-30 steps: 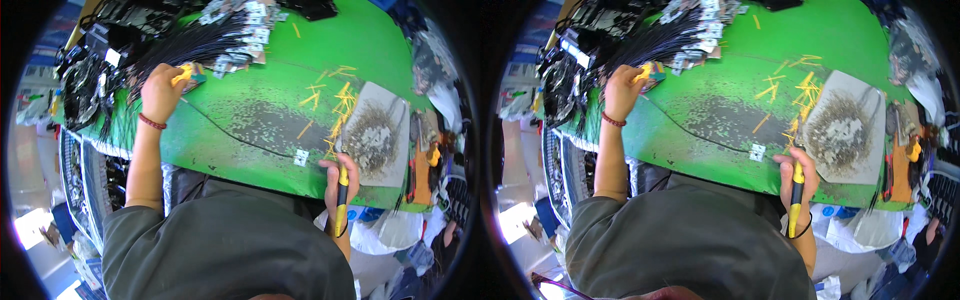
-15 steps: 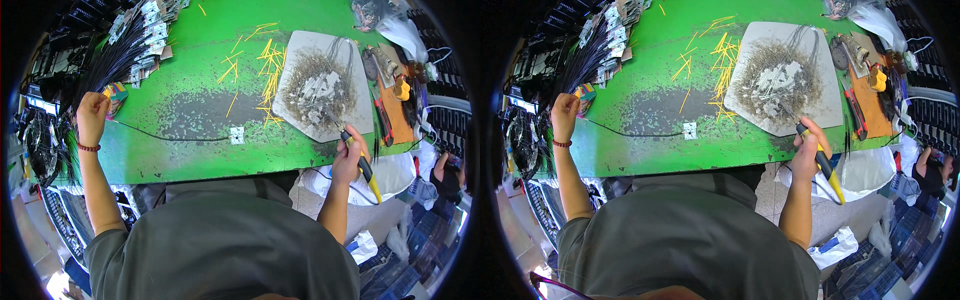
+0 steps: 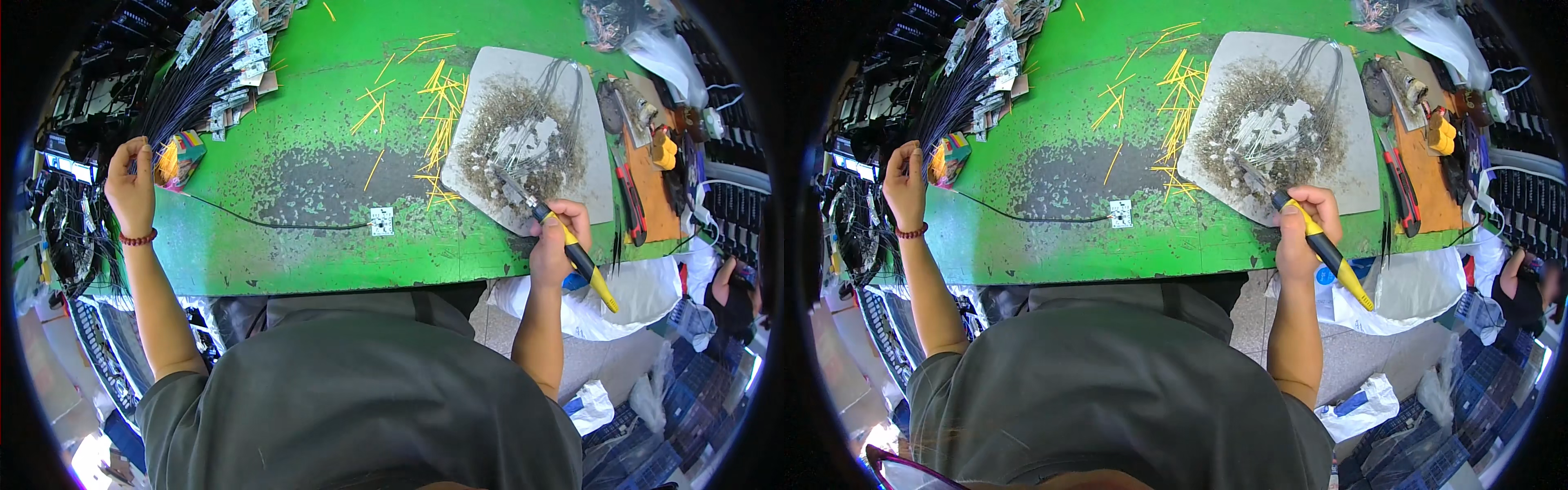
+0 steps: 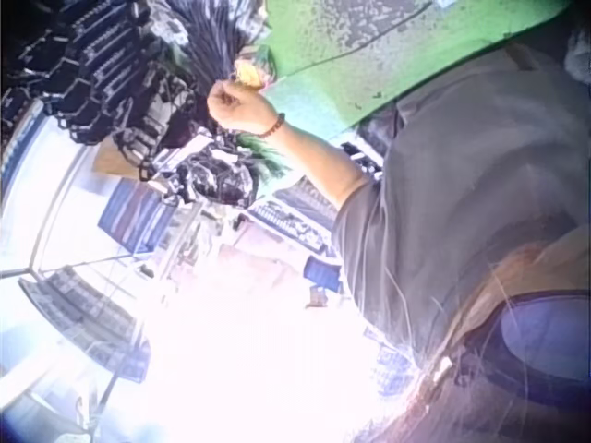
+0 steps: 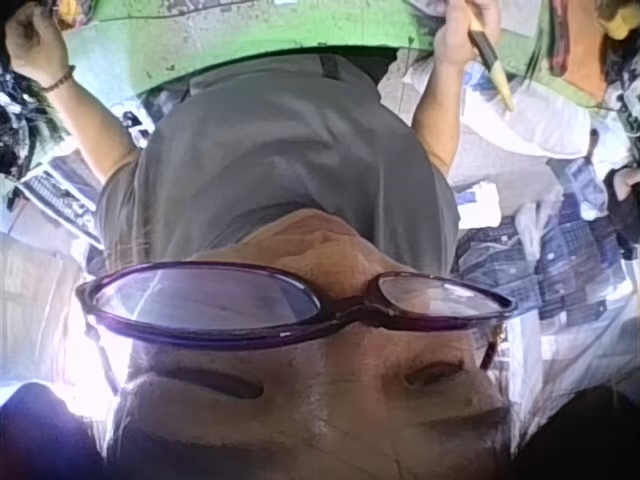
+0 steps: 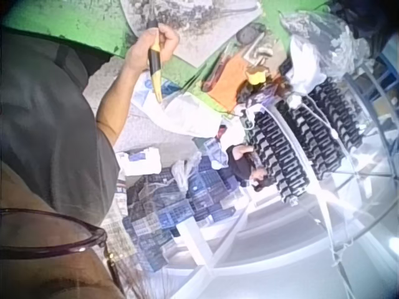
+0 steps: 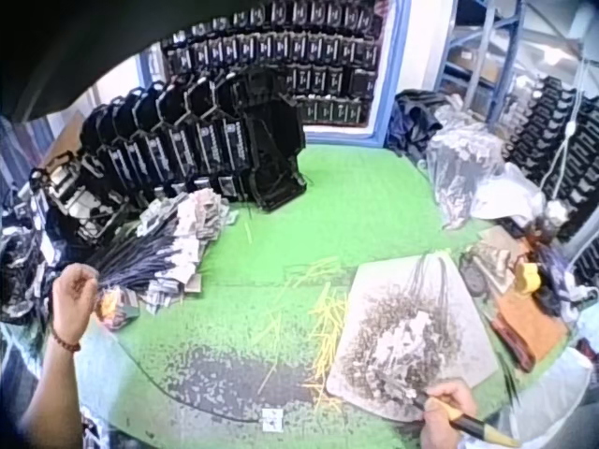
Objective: Soldering wires to electronic components and assembling them into plastic housings.
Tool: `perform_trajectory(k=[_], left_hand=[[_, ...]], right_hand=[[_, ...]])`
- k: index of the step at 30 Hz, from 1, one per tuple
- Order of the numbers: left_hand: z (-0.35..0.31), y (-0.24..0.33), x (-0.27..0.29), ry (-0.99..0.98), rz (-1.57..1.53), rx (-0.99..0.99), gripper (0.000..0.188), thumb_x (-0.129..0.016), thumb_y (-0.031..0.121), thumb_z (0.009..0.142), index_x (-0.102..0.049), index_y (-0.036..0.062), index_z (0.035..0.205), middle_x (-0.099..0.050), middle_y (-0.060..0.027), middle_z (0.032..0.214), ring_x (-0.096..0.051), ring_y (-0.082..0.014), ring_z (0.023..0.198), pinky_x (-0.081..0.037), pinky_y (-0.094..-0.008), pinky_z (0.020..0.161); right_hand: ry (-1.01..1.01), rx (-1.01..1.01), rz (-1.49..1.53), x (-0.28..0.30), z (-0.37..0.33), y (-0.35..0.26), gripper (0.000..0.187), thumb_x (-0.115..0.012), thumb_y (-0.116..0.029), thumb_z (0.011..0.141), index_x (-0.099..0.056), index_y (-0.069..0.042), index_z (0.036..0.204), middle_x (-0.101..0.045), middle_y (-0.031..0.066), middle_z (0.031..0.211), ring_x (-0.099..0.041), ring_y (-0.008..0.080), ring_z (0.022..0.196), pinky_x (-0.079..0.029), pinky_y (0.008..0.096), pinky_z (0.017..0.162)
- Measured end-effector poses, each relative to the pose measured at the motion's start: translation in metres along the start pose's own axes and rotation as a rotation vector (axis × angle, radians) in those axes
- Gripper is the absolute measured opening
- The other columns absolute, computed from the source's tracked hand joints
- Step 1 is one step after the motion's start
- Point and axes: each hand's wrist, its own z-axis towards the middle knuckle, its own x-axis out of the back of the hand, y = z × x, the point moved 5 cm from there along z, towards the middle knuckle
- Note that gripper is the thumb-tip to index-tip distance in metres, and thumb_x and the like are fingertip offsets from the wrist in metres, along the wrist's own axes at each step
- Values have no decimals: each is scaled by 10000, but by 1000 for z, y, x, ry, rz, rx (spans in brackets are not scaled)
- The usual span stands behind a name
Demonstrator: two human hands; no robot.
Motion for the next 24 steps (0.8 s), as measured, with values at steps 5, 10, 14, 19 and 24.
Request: perform_trajectory(k=[5,10,14,19,24], left_hand=[[-8,65,4,-81,-11,-77,76,-611,42,870,-619,-22,910,-646,-49,818,-585,-90,747,-471,-225,698],[-46,153,-33,-354,-214,-261,121,-668,-54,731,-630,2,831,-637,-84,782,-600,-182,715,-460,-279,659],[-90,198,-68,-574,-370,-341,116,-679,40,708,-587,68,775,-591,-78,733,-581,-278,708,-428,-378,633],[-124,206,-94,-531,-291,-348,146,-700,77,662,-575,86,736,-531,-61,812,-519,-252,765,-365,-361,677],[-128,204,-105,-430,-228,-392,134,-693,91,651,-577,90,718,-526,-47,818,-510,-231,747,-341,-352,671]], right_hand=[[21,-19,-9,-3,-1,-2,145,-525,-52,808,-527,12,939,-554,58,721,-502,92,551,-405,202,539],[120,-50,195,0,-7,-4,147,-532,-49,769,-507,8,903,-543,70,711,-482,90,529,-404,207,509],[-65,-80,266,-32,-31,-15,235,-576,-144,784,-499,15,939,-530,77,724,-487,105,564,-384,199,521],[-324,-162,167,-72,-64,-23,233,-618,-91,760,-515,9,944,-539,31,752,-448,54,631,-346,192,564],[-258,-112,201,-75,-73,-7,229,-632,-157,754,-538,8,882,-543,36,734,-446,71,604,-362,213,557]])
